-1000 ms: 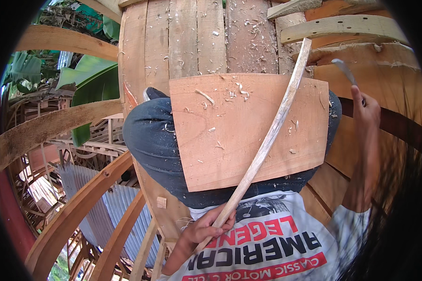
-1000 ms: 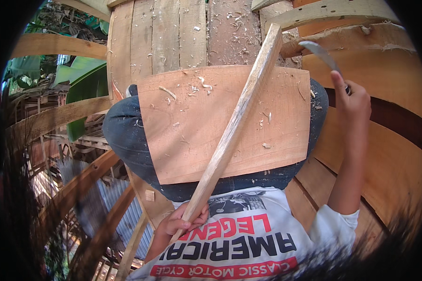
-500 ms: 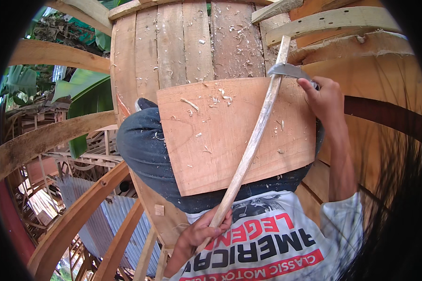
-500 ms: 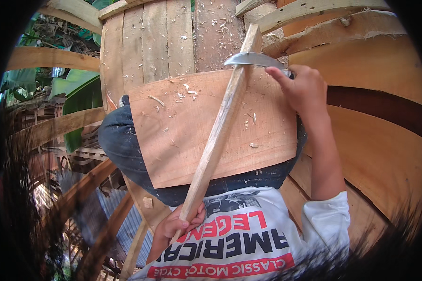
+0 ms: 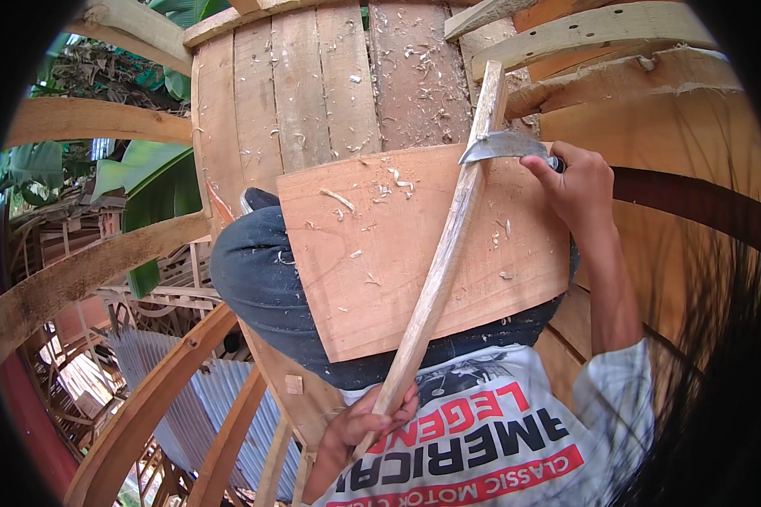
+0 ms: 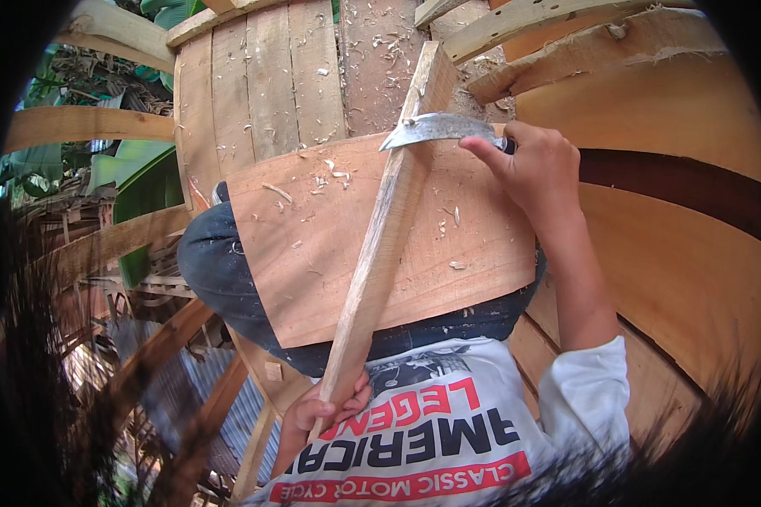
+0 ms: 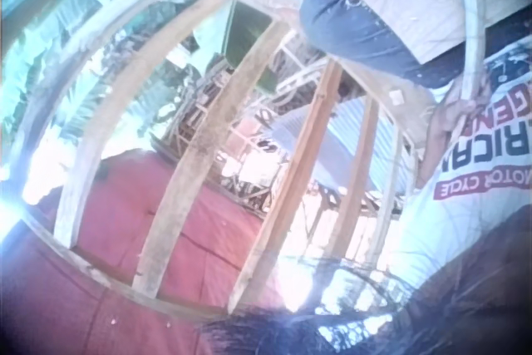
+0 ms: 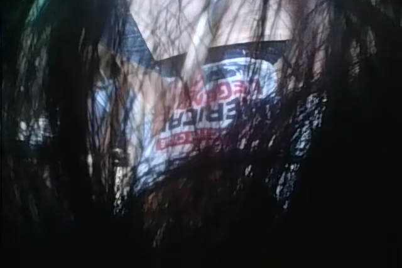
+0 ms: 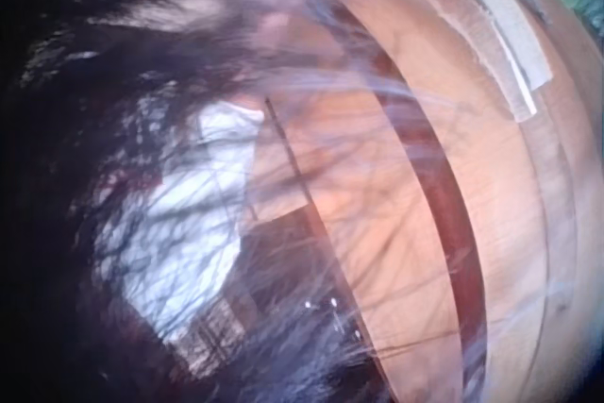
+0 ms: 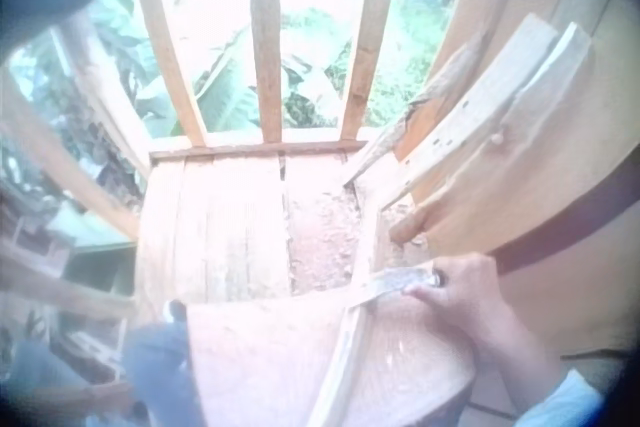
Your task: The person is sitting on a wooden platform and using a curved knife to shave and shape a long, thin piece of wood. They hold the wood with their left hand and use the knife with their right hand to remove thin strips of wood, creating shavings that fall onto the platform.
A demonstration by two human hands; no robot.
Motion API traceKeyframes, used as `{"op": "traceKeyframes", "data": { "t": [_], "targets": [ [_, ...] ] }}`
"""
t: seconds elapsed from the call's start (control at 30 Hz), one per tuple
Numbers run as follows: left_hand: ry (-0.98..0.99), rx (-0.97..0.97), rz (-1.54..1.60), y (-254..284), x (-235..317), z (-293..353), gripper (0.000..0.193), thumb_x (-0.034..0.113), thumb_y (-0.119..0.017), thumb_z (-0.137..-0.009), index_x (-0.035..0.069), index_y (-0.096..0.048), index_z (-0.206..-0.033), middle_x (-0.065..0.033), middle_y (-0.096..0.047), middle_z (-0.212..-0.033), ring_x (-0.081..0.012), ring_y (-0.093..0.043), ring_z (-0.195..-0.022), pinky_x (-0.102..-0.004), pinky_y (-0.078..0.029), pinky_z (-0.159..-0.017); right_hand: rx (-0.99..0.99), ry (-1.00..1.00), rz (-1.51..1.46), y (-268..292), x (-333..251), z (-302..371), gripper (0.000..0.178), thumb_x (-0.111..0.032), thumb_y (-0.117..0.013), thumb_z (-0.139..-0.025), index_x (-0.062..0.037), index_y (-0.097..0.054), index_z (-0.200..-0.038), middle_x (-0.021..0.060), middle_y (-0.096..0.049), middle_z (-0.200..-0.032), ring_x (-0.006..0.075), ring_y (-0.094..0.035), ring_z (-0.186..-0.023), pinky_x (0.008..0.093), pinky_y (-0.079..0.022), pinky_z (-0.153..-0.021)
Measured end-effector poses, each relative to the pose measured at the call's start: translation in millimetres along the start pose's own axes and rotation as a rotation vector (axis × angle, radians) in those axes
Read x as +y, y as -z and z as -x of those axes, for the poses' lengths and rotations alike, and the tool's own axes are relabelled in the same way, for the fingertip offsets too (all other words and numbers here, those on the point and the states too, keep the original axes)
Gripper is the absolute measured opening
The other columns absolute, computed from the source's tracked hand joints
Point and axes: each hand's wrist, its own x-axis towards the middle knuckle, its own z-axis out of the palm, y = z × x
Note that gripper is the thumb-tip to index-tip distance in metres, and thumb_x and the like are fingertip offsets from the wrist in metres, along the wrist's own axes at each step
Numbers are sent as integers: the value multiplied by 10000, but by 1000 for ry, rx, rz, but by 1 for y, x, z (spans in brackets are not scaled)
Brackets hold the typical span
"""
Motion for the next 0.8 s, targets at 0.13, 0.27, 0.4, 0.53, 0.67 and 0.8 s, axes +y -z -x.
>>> {"op": "traceKeyframes", "data": {
  "t": [0.13, 0.27, 0.4, 0.53, 0.67, 0.8],
  "targets": [
    [7, -14, 67, -2, -1, -1, 661, 472, -705, -620, 48, -404, -1028, -20, -387, -757, -53, -346, -598, -141, -259, -499, 12, -27, 63, 5, 10, -15, 669, -696, -598, -752, -44, -619, -604, 152, -551, -515, 349, -591, -527, 409, -460, -496],
    [-8, -43, 38, 8, -5, -4, 662, 458, -717, -616, 50, -402, -1031, -22, -388, -763, -52, -349, -606, -141, -257, -500, -97, -10, -55, 10, -12, 11, 638, -668, -637, -742, -43, -630, -613, 147, -550, -511, 333, -601, -528, 401, -471, -505],
    [-2, -41, 52, 4, 0, -3, 657, 441, -727, -613, 51, -402, -1030, -22, -388, -763, -50, -345, -606, -140, -256, -505, -126, 149, -167, 13, -36, 29, 642, -684, -641, -720, -53, -633, -605, 147, -552, -507, 317, -602, -513, 394, -470, -490],
    [14, -20, 11, -5, 5, -1, 626, 413, -701, -637, 47, -398, -1046, -16, -390, -778, -57, -352, -636, -156, -277, -518, -10, 33, 25, 10, -4, -19, 693, -715, -590, -740, -36, -628, -609, 155, -561, -523, 316, -610, -525, 399, -471, -490],
    [-33, -95, -35, 11, -2, -6, 596, 352, -660, -667, 31, -396, -1094, -12, -401, -834, -70, -367, -700, -184, -329, -548, -80, 202, -163, 14, -31, 8, 689, -717, -592, -743, -47, -603, -584, 131, -563, -517, 302, -587, -481, 393, -468, -485],
    [2, -2, -58, -1, 5, -5, 643, 436, -722, -620, 58, -395, -1023, -18, -384, -766, -51, -347, -603, -146, -269, -514, -31, 6, -120, 5, -19, -17, 658, -688, -600, -759, -44, -635, -630, 134, -555, -508, 307, -594, -489, 397, -479, -500]
  ]
}}
